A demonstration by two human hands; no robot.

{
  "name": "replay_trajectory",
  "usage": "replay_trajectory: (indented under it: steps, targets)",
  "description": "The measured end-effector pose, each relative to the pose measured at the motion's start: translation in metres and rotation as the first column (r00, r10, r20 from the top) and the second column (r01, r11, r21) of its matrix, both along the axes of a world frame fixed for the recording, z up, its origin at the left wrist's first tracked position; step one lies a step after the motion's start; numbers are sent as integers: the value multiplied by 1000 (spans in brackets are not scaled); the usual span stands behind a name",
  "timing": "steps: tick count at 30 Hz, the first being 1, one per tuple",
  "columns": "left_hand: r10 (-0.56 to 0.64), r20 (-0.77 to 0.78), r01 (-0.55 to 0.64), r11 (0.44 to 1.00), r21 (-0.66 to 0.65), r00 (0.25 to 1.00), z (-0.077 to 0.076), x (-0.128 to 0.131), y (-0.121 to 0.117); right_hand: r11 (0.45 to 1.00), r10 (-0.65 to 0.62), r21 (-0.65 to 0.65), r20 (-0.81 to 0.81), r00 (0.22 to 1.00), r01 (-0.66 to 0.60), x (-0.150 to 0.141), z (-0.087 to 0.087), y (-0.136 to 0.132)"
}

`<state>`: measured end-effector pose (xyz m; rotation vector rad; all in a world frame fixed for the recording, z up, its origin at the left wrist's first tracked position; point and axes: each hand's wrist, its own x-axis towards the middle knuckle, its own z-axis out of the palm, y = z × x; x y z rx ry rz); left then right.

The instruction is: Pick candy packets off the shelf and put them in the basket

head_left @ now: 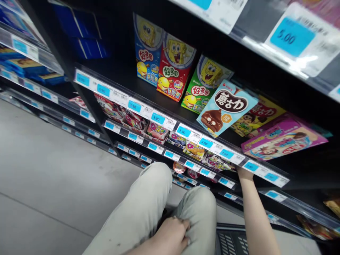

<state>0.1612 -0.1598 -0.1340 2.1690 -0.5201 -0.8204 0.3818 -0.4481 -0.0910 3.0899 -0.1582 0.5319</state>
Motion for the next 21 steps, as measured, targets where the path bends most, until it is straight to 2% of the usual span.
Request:
replay_trajectory:
  steps: [3, 5, 6, 9, 11, 12, 13, 14, 16, 17, 18, 19, 20, 21]
  targets:
    - [31, 35, -30, 999, -9, 999, -1, -7, 0, 993, -61, -96, 78, 995, 68, -32, -3, 5]
    - [70, 44, -69, 997, -41, 997, -3, -10, 1, 967, -176, -147, 199, 964, 207, -65, -9, 11]
    - [102, 38, -100, 992, -71, 994, -5, -11, 1, 956, -230, -120, 267, 936, 269, -85, -13, 14]
    - [235, -24, -235, 950, -205, 972, -10, -10, -1, 933, -338, 30, 412, 846, 358, -147, -25, 29]
    - [313, -129, -339, 887, -313, 941, -11, -6, -2, 860, -499, 363, 449, 741, 359, -181, -31, 45]
    - [332, -236, -400, 840, -367, 913, -11, -4, -2, 799, -534, 540, 435, 725, 265, -195, -32, 56]
    - [316, -383, -470, 774, -425, 868, -9, -3, -1, 685, -554, 719, 409, 725, 117, -205, -33, 67]
    - [240, -549, -538, 692, -482, 801, -7, -2, 0, 530, -521, 847, 353, 777, -30, -212, -33, 80]
    - [-72, -778, -651, 503, -569, 624, 2, -2, 3, 140, -353, 967, 250, 901, -213, -219, -34, 106]
    - [-236, -800, -688, 413, -597, 552, 7, -2, 6, -32, -264, 972, 215, 940, -232, -219, -35, 119]
    - [-355, -780, -707, 339, -621, 516, 12, -3, 8, -166, -184, 962, 185, 965, -216, -219, -37, 131]
    - [-409, -756, -716, 284, -637, 511, 15, -4, 10, -249, -114, 951, 158, 981, -183, -218, -41, 142]
    - [-396, -754, -730, 247, -638, 525, 18, -5, 12, -272, -46, 951, 141, 989, -148, -217, -46, 151]
    - [-330, -771, -752, 215, -624, 545, 18, -5, 13, -254, 29, 960, 129, 991, -118, -215, -52, 158]
